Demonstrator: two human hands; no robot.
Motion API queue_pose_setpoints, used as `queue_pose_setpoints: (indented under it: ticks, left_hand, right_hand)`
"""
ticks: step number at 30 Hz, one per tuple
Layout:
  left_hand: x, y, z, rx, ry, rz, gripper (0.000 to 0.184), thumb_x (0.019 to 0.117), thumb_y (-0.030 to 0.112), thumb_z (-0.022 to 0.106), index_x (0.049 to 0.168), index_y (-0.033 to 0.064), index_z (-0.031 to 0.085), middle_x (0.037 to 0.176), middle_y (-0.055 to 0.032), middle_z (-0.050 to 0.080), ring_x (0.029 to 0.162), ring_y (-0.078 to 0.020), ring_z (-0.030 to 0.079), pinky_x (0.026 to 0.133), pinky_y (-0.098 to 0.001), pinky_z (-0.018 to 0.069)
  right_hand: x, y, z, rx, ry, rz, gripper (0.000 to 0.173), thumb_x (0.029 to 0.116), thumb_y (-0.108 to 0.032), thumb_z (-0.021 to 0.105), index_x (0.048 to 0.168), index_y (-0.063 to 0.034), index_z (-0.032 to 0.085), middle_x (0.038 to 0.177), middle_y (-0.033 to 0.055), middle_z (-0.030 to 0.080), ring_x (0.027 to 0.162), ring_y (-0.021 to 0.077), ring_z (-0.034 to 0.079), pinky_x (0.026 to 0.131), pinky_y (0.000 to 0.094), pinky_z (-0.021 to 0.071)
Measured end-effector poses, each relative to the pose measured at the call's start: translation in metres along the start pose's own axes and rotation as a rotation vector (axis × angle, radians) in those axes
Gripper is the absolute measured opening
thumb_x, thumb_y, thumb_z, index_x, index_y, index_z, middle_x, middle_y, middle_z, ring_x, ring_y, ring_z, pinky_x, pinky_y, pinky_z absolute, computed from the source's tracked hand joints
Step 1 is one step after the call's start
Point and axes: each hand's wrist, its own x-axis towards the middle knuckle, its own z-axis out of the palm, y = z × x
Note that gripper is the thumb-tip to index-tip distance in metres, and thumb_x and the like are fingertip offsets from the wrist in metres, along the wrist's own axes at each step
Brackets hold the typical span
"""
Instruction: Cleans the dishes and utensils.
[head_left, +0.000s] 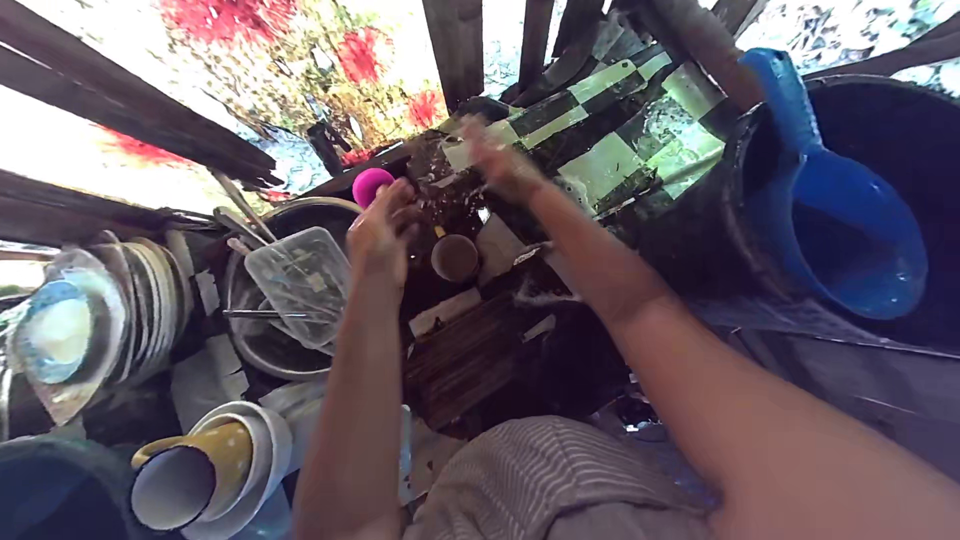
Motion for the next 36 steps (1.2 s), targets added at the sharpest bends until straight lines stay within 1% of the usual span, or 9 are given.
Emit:
queue_pose_setpoints:
  ticks: [2,6,9,13,17,23,30,32,36]
  left_hand:
    - [-0.024,-0.013,-0.052,0.008,-0.04,-0.004,0.042,0.1122,0.033,0.032,0.135,0.0138,0.061,0.123,0.0025,0.068,0.102,-0.0086,0.066,0.087,-0.0288,0.0537]
    - [-0.06,-0.045,-0.112,-0.132,0.077,-0.046,0.047,0.1133,0.032,0.025,0.131,0.0107,0.063,0.12,-0.002,0.07,0.102,-0.0149,0.069,0.087,-0.0326,0.0567]
    - [-0.062,-0.061,-0.125,-0.111,0.223,0.021,0.045,0.114,0.029,0.026,0.128,0.0062,0.063,0.112,-0.0036,0.072,0.095,-0.0147,0.07,0.084,-0.0316,0.0581]
    - [-0.054,-0.061,-0.125,0.161,0.219,0.203,0.044,0.1134,0.029,0.028,0.135,0.0039,0.057,0.121,-0.003,0.066,0.103,-0.0106,0.066,0.093,-0.03,0.0535]
    - [-0.068,-0.045,-0.129,0.249,0.142,0.221,0.044,0.1131,0.031,0.031,0.135,0.0059,0.059,0.126,-0.0027,0.066,0.109,-0.011,0.065,0.096,-0.0318,0.0535]
    - [-0.086,-0.066,-0.154,0.66,0.125,0.326,0.047,0.1122,0.028,0.032,0.139,-0.002,0.056,0.141,-0.0178,0.06,0.127,-0.023,0.061,0.109,-0.0424,0.0477]
    - [-0.049,-0.08,-0.063,1.214,-0.31,0.4,0.048,0.1012,0.027,0.066,0.141,0.0024,0.059,0.144,-0.0209,0.058,0.128,-0.0391,0.059,0.107,-0.0572,0.0469]
    - [-0.041,-0.087,-0.05,1.229,-0.356,0.358,0.033,0.1008,0.016,0.065,0.13,0.0006,0.068,0.137,-0.0214,0.062,0.125,-0.0393,0.061,0.107,-0.0569,0.0472]
    - [-0.032,-0.113,-0.032,1.116,-0.328,0.705,0.017,0.0982,0.002,0.061,0.106,-0.0053,0.075,0.108,-0.0239,0.072,0.105,-0.0397,0.07,0.097,-0.0524,0.0546]
  right_hand:
    - [-0.035,0.057,-0.069,-0.299,0.296,0.41,0.048,0.1095,-0.02,0.04,0.15,0.0062,0.044,0.152,0.024,0.049,0.143,0.0325,0.047,0.119,0.045,0.0387]
    - [-0.087,0.067,-0.122,-0.478,0.268,1.281,0.055,0.1105,-0.027,0.031,0.157,0.0037,0.033,0.162,0.0293,0.03,0.152,0.0431,0.029,0.121,0.0608,0.0258]
    - [-0.087,0.033,-0.066,-0.518,0.253,0.991,0.074,0.1091,-0.044,0.028,0.159,0.0097,0.019,0.167,0.0323,0.012,0.157,0.0465,0.007,0.126,0.0624,0.0064]
    - [-0.075,-0.047,0.037,-0.411,0.016,0.422,0.07,0.1053,-0.038,0.04,0.161,0.0027,0.025,0.168,0.0221,0.023,0.158,0.0381,0.016,0.125,0.0618,0.0141]
    - [-0.051,-0.045,0.038,-0.057,-0.11,0.081,0.045,0.1098,-0.019,0.04,0.148,0.0036,0.05,0.159,0.0181,0.044,0.153,0.0346,0.032,0.126,0.0532,0.0212]
    - [-0.005,0.026,-0.009,-0.526,0.013,0.612,0.077,0.1078,-0.05,0.03,0.161,0.005,0.021,0.169,0.0265,0.014,0.158,0.0442,0.006,0.126,0.0612,0.0057]
    - [-0.031,-0.066,0.051,-0.016,-0.382,-0.076,0.049,0.1117,-0.023,0.031,0.153,-0.0022,0.047,0.164,0.0101,0.039,0.157,0.0273,0.024,0.129,0.0497,0.0127]
    - [-0.061,-0.057,0.016,0.138,-0.199,0.001,0.044,0.1107,-0.015,0.034,0.14,0.0045,0.059,0.153,0.0166,0.052,0.15,0.0298,0.04,0.127,0.0454,0.0263]
    - [-0.161,-0.022,-0.059,-0.425,0.116,0.579,0.058,0.112,-0.033,0.031,0.154,0.0072,0.036,0.162,0.0283,0.033,0.153,0.0402,0.03,0.126,0.0499,0.0246]
